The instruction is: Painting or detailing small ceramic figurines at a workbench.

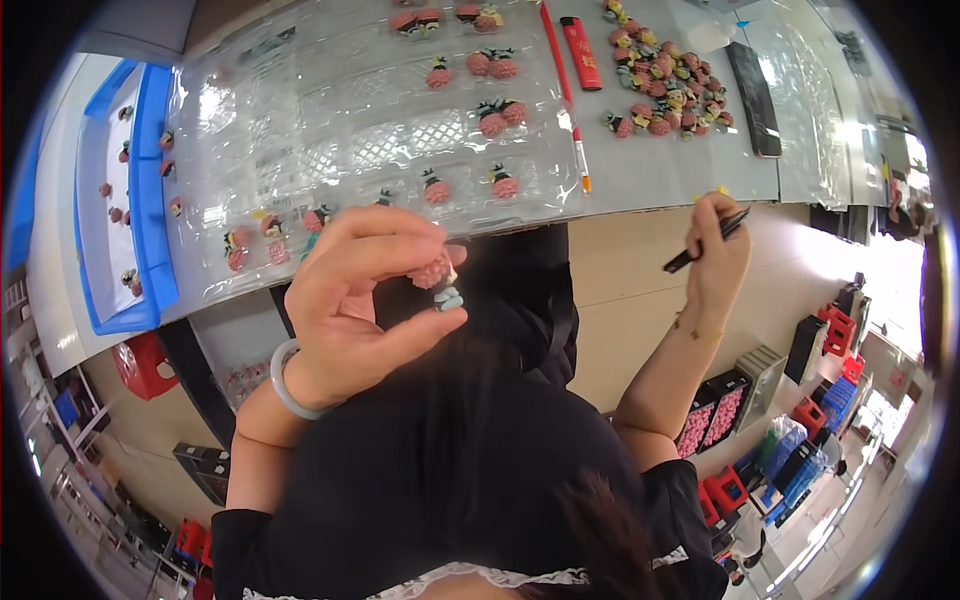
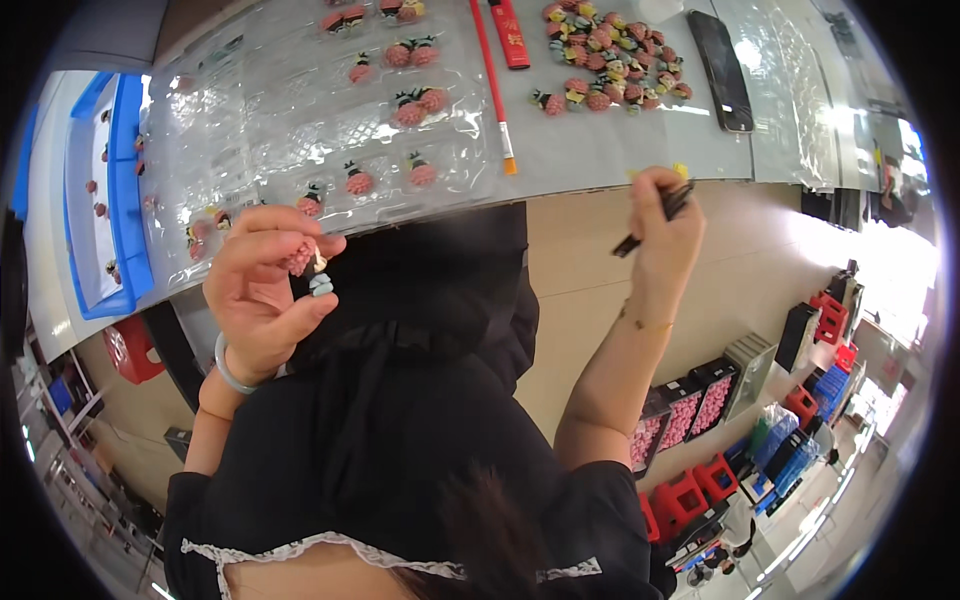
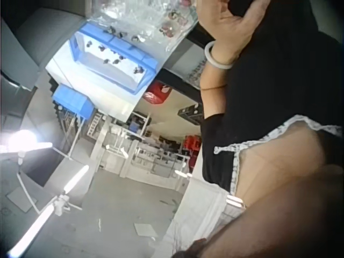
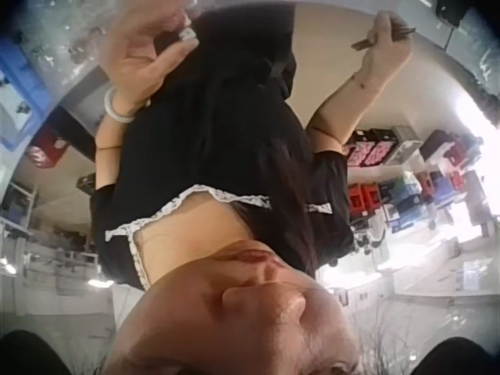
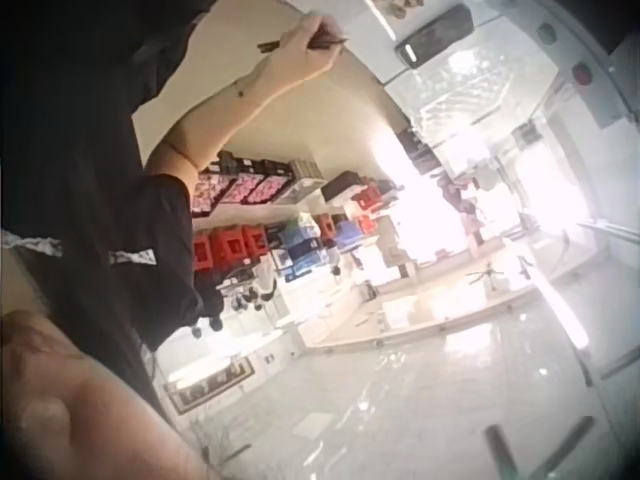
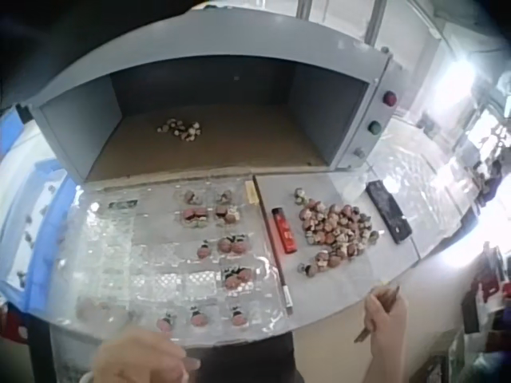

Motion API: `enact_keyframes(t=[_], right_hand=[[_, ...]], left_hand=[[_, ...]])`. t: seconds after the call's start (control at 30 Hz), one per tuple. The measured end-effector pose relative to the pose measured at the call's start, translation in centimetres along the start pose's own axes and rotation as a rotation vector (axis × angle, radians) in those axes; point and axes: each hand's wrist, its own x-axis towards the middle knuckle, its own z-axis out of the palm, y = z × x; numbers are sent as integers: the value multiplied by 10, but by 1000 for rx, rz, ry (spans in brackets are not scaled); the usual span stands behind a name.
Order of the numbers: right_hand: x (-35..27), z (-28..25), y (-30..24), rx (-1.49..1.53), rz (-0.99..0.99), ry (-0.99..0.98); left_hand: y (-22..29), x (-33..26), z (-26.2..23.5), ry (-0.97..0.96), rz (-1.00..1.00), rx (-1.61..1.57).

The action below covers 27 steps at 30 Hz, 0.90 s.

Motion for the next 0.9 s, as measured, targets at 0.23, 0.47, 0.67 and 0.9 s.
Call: enact_keyframes(t=[0.23,0.47,0.67,0.9], right_hand=[[59,-64,43,-438,12,253],[74,-89,67,-694,-270,385],[-9,5,-34,22,-140,-7],[-83,96,-68,-85,-597,-677]], left_hand=[[3,2,7,-15,-134,-166],[8,1,7,-49,-255,-399],[9,2,8,-58,-209,-382],[3,-3,9,-11,-85,-229]])
